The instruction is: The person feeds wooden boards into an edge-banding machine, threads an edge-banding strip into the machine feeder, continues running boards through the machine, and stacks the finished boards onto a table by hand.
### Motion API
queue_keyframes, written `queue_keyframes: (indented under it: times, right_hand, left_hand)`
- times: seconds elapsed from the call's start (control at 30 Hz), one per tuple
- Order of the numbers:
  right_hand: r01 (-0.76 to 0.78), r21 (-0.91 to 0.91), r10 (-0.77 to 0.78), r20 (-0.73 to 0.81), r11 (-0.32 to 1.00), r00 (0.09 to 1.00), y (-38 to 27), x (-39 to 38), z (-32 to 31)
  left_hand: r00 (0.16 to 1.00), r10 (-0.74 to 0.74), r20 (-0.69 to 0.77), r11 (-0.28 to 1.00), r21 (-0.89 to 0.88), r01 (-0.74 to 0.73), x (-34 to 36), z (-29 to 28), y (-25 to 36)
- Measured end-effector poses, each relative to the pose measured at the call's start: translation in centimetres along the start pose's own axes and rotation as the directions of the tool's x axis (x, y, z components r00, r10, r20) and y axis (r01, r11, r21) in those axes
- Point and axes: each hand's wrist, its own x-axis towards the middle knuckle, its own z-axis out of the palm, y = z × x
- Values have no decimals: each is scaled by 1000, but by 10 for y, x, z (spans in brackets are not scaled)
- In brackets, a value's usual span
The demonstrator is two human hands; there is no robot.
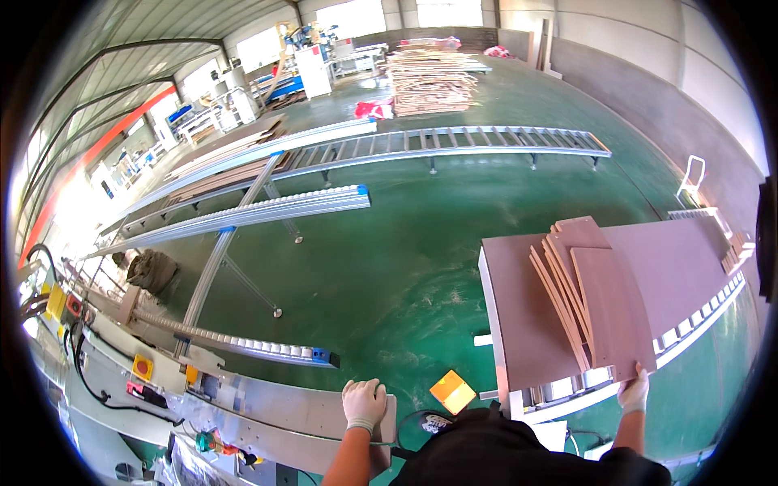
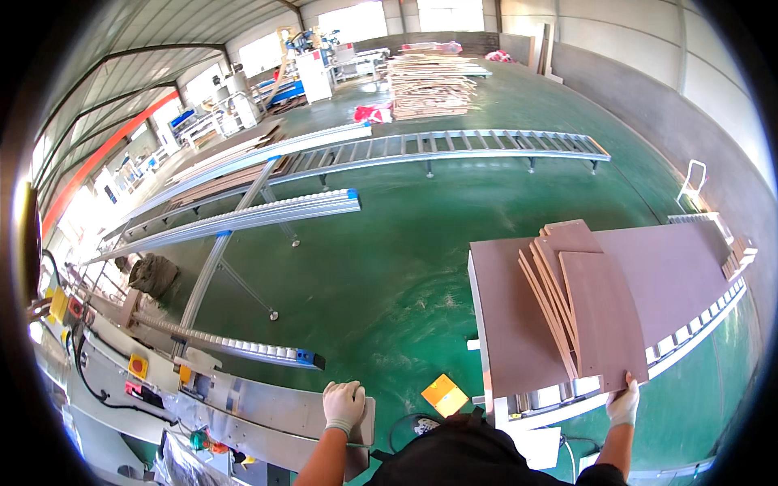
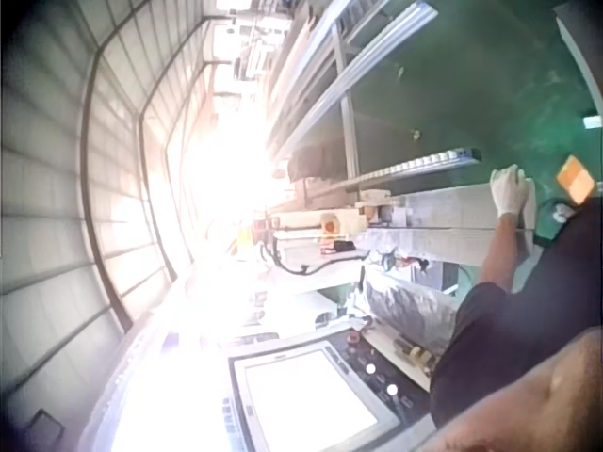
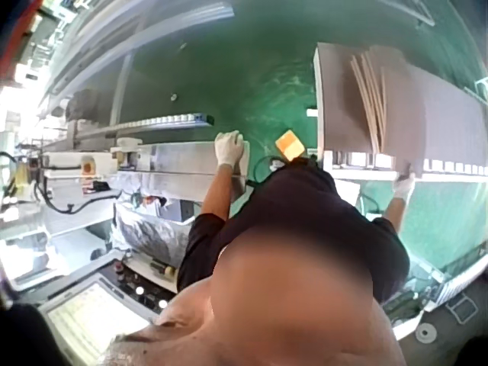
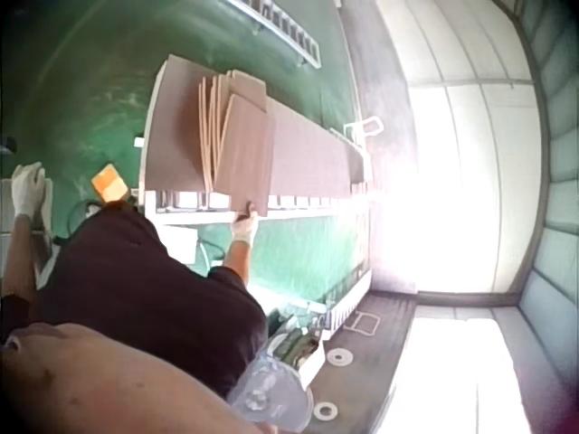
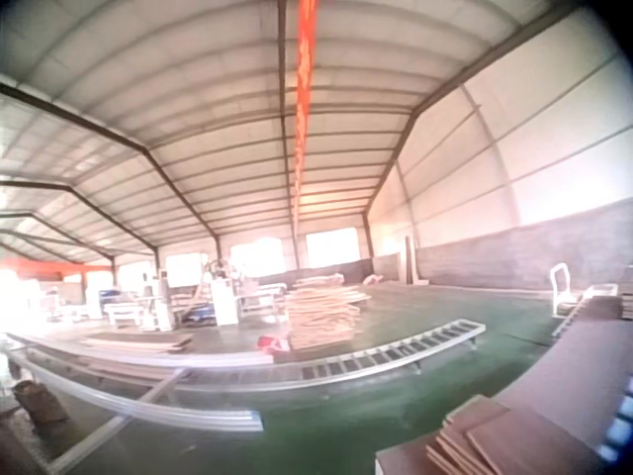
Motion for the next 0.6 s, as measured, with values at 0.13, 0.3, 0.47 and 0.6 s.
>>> queue_keyframes:
  times: [0.13,0.3,0.47,0.6]
  right_hand:
    - [-138,-67,149,198,988,969,-10,-63,46]
    - [89,-149,-62,180,985,982,20,-87,91]
    - [177,-271,23,602,946,798,25,-189,209]
    - [530,-417,141,864,739,483,63,-201,250]
  left_hand:
    - [978,-166,125,983,-60,175,6,-7,17]
    - [907,-115,406,620,-684,385,10,28,70]
    - [700,32,714,-59,-698,714,22,10,149]
    - [820,-14,572,-440,-740,509,33,-43,166]
